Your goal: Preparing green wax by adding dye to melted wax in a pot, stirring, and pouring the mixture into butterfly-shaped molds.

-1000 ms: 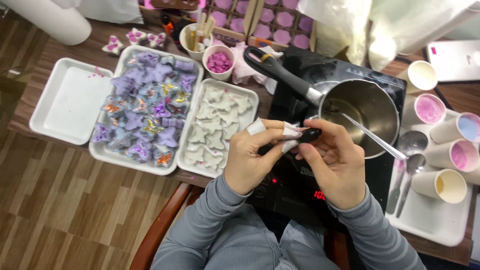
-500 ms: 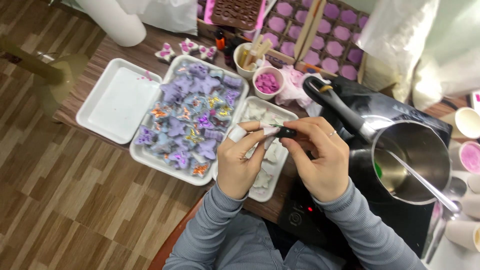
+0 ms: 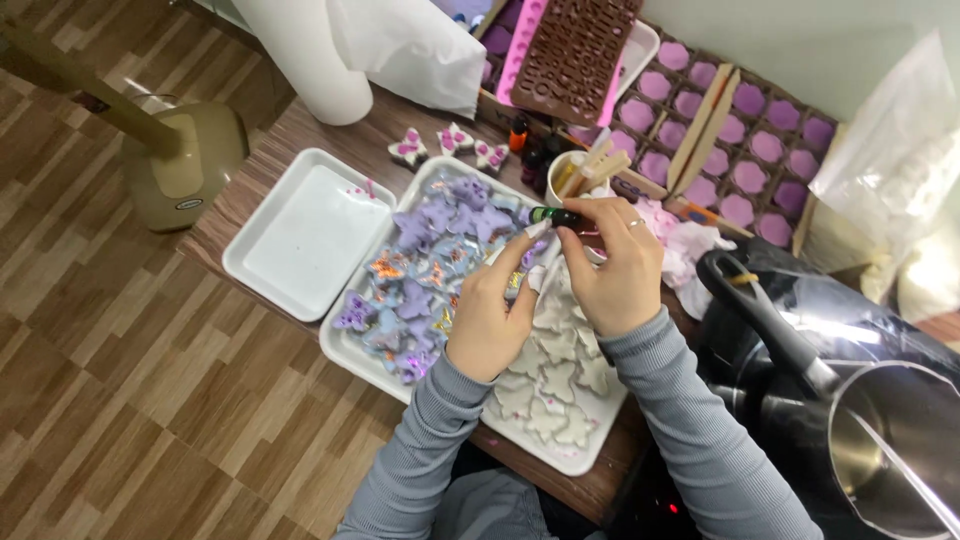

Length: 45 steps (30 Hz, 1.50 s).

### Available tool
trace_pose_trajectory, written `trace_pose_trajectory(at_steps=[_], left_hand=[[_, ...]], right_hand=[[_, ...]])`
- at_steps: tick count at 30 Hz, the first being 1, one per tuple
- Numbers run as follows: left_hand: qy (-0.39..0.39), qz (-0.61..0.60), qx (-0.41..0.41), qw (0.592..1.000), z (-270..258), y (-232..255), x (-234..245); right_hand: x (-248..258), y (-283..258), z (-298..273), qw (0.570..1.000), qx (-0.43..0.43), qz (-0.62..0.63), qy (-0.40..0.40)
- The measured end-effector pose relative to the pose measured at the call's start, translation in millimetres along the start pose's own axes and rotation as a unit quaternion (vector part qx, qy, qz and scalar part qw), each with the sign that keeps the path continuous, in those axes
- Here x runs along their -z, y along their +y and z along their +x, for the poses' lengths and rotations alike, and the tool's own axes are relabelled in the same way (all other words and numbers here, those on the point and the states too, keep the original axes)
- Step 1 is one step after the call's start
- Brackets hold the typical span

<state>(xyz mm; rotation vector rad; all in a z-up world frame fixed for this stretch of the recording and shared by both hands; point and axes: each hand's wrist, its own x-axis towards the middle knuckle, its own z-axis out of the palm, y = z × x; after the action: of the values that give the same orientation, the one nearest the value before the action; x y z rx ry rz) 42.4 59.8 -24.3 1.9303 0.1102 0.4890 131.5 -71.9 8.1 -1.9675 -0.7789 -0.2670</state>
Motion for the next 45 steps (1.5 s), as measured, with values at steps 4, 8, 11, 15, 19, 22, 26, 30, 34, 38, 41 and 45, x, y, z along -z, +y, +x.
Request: trace_pose_trajectory(at_steps=[4,8,11,15,19,22,26,30,34,38,41,45], left_hand=[[-0.002,-0.053,-0.005,0.999,13,-22,-2],[0.003,-0.059,0.044,0.997,19,-43,-9],[0.004,-0.062,0.059,0.996,24,-51,-14],[-0.007,-0.055,0.079,0.995,29,-60,-20],[-0.011,-0.058,0.085,0.995,33,-67,-23],[-0.017,-0.057,0.098,0.993,35,-67,-23],[-0.019,-0.052,0.102,0.993,37,-65,-23],[-0.017,-0.042,0.096,0.994,36,-65,-23],[-0.015,-0.056,0.097,0.994,37,-62,-21],[-0.011,0.005,0.102,0.995,33,-66,-22],[-0.014,0.026,0.097,0.995,37,-51,-15],[0.016,-0.028,0.051,0.998,41,-18,-5]], right_hand=[[-20,30,23,0.999,-0.03,-0.041,-0.02],[-37,60,34,0.986,0.026,-0.166,-0.022],[-47,75,38,0.977,0.014,-0.211,-0.037],[-56,88,41,0.967,0.052,-0.249,-0.031],[-62,93,43,0.955,0.06,-0.286,-0.05],[-66,95,43,0.952,0.057,-0.295,-0.062],[-71,96,46,0.926,0.076,-0.361,-0.077],[-73,94,48,0.898,0.082,-0.423,-0.084],[-73,98,45,0.89,0.08,-0.439,-0.091],[-71,111,34,0.928,0.07,-0.357,-0.085],[-64,95,34,0.943,0.074,-0.315,-0.074],[-50,65,35,0.941,0.095,-0.321,-0.05]])
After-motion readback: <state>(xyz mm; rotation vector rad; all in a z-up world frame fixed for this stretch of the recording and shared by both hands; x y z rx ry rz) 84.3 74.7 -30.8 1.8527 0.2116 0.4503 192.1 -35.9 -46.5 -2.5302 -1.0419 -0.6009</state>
